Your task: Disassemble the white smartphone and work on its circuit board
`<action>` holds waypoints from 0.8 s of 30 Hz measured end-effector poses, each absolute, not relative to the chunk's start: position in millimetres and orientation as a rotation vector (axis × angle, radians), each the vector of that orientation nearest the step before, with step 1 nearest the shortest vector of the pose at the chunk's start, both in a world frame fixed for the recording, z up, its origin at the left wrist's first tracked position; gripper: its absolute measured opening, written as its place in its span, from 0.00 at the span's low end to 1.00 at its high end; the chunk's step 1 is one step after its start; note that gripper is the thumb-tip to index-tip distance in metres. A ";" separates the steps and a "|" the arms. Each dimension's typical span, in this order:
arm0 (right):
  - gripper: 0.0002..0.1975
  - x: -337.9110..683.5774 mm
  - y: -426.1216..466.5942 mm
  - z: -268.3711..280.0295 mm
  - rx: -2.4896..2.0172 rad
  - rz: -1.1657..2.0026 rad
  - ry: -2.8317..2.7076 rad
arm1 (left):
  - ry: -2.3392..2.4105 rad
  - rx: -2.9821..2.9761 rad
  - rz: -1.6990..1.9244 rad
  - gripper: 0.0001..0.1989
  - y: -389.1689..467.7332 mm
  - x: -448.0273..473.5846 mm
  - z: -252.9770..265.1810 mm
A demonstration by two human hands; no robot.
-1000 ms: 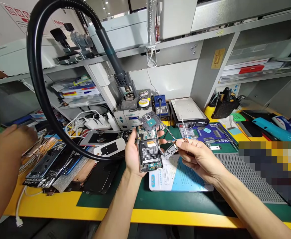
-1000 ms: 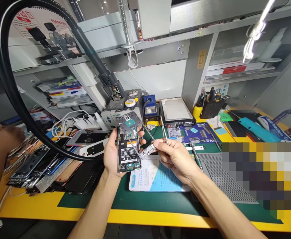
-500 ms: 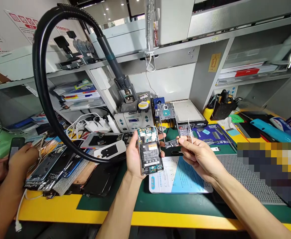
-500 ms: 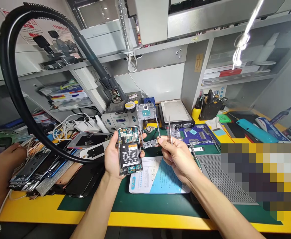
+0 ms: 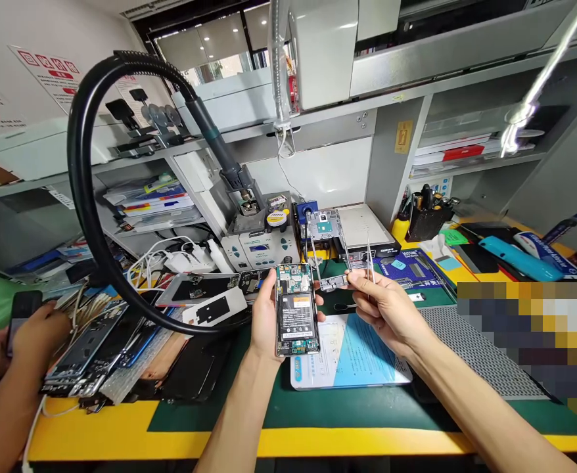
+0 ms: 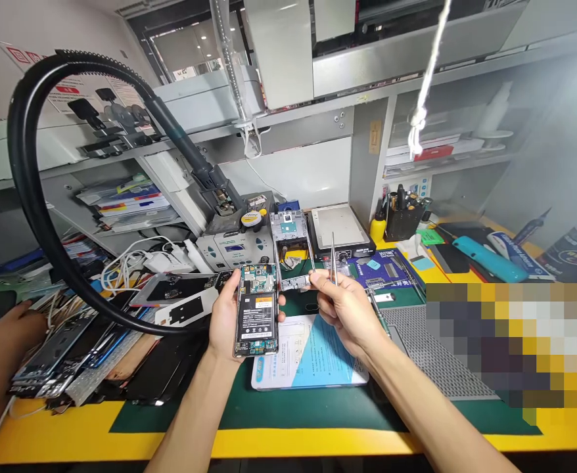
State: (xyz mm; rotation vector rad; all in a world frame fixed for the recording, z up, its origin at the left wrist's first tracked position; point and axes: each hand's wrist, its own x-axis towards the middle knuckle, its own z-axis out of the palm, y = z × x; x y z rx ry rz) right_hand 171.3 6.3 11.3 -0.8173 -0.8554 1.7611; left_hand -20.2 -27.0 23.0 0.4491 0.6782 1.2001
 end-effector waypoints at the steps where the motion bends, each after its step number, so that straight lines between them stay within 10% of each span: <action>1: 0.14 171.4 7.0 10.9 -0.816 1.755 -0.856 | 0.690 0.454 1.210 0.31 -27.0 -19.7 21.8; 24: 0.16 177.3 28.9 -10.3 -0.890 1.521 -0.979 | 0.850 0.339 1.631 0.15 -132.8 -51.0 -24.1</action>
